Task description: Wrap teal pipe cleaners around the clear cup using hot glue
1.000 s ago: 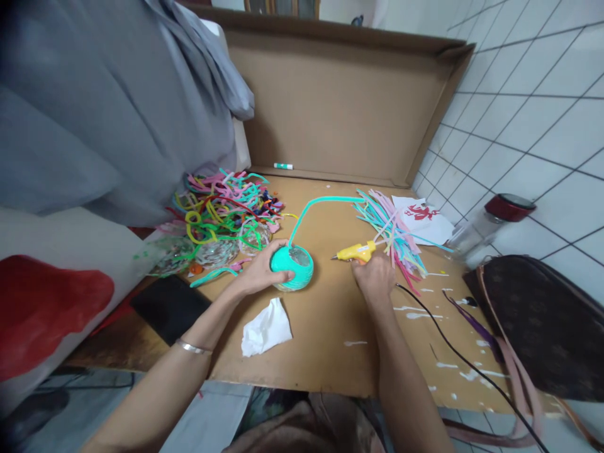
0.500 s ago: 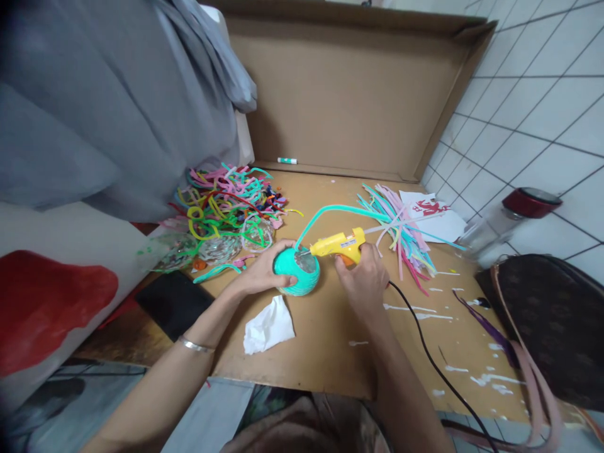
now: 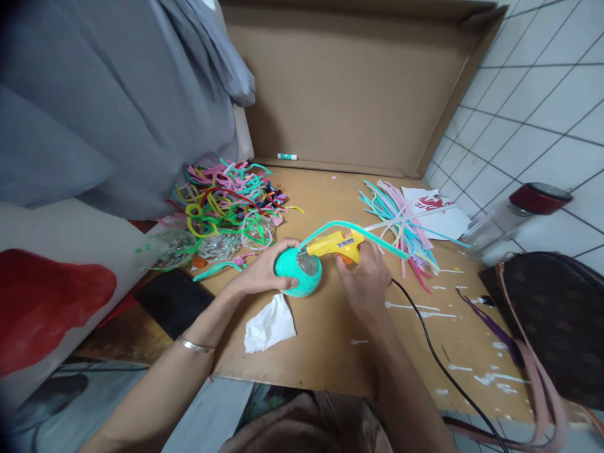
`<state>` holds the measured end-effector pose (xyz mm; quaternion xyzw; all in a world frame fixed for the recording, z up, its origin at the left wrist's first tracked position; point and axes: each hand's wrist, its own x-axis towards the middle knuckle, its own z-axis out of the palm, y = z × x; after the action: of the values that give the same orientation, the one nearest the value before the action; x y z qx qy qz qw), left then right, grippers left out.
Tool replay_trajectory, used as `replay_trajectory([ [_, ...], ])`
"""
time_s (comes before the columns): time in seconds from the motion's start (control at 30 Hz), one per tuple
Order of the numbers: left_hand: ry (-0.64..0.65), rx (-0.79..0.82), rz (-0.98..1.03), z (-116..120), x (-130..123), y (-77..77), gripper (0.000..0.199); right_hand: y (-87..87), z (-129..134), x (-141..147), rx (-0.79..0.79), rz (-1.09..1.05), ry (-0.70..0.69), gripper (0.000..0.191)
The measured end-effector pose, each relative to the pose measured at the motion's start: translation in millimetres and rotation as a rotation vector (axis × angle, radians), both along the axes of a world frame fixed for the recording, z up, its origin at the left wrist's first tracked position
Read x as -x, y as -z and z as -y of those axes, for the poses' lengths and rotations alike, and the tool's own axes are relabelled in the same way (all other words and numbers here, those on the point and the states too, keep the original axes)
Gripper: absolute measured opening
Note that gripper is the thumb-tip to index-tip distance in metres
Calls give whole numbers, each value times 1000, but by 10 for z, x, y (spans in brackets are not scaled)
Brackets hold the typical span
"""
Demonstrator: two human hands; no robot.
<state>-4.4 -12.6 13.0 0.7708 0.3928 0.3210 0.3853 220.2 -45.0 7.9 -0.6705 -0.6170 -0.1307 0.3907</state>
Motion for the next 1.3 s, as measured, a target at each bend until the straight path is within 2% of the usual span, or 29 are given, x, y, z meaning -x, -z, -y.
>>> replay_trajectory([
  [0.33,7,-20,-12,-3,0,8,63,-18,14,0,-24,37,-22,18],
  [0.53,26,-7,1,0,7,-1,62,-57,31,-5,13,40,-22,18],
  [1.03,37,28,13,4,3,-18,64,-13,3,-46,-134,63,-86,15],
  [1.3,33,22,8,6,3,-23,64,-33,3,-50,-138,63,-114,16],
])
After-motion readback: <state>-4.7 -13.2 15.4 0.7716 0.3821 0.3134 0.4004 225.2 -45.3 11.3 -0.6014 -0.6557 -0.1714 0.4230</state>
